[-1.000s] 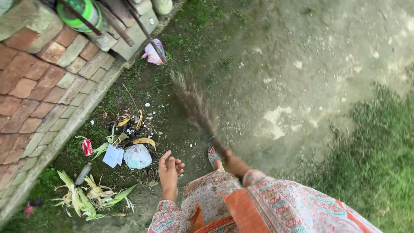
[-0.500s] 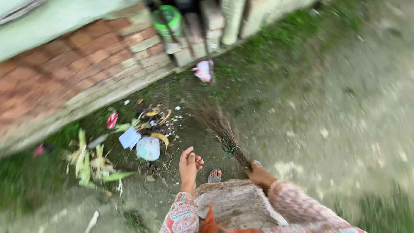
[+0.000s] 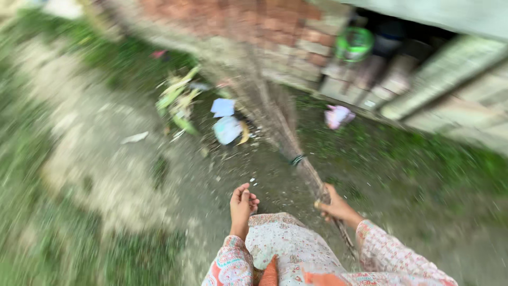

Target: The person sweeps trash and debris along the ground into a pile using a broom, then sets the broom on a ledge.

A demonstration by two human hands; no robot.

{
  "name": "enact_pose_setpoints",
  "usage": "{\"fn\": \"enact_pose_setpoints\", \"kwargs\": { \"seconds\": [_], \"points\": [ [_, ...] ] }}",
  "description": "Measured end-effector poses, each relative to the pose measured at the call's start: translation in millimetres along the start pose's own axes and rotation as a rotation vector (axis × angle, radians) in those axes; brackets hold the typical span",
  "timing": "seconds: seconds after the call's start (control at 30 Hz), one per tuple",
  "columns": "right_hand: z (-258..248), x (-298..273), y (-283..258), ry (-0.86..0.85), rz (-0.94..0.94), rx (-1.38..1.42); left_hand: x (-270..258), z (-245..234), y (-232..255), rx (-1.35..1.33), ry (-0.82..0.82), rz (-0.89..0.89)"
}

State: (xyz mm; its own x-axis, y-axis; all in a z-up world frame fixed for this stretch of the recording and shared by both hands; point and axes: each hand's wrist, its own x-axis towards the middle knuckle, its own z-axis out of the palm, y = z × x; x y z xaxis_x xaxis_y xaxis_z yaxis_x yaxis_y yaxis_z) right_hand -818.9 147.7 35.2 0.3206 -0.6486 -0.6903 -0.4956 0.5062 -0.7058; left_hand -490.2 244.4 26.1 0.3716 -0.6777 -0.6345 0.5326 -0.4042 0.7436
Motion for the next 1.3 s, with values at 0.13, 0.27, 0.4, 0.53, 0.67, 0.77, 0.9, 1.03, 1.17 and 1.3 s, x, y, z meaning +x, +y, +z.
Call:
{"fn": "enact_pose_setpoints", "kwargs": {
  "seconds": [0.13, 0.27, 0.4, 0.53, 0.67, 0.77, 0.9, 1.03, 1.17, 1.3],
  "points": [
    [18, 62, -48, -0.003, -0.07, 0.031, -43, -65, -21, -0.151, 0.199, 0.098],
    [78, 96, -74, -0.133, 0.125, 0.097, -99, -133, -36, -0.221, 0.43, 0.082],
    [156, 91, -56, -0.298, 0.24, -0.151, -138, -179, -62, -0.299, 0.599, 0.091],
    [235, 78, -12, -0.564, 0.33, -0.297, -163, -212, -93, -0.376, 0.674, 0.091],
    [294, 60, 39, -0.614, 0.4, -0.339, -172, -239, -106, -0.393, 0.735, 0.036],
    [287, 87, 59, -0.577, 0.444, -0.283, -176, -255, -103, -0.357, 0.762, 0.042],
    [214, 144, 47, -0.305, 0.356, 0.077, -181, -267, -87, -0.305, 0.769, 0.017],
    [134, 187, -15, -0.027, 0.457, 0.026, -174, -276, -76, -0.298, 0.758, 0.019],
    [89, 203, -81, 0.09, 0.293, -0.078, -163, -280, -69, -0.322, 0.739, 0.021],
    [87, 197, -111, 0.133, 0.109, -0.131, -152, -284, -68, -0.333, 0.712, 0.059]
  ]
}}
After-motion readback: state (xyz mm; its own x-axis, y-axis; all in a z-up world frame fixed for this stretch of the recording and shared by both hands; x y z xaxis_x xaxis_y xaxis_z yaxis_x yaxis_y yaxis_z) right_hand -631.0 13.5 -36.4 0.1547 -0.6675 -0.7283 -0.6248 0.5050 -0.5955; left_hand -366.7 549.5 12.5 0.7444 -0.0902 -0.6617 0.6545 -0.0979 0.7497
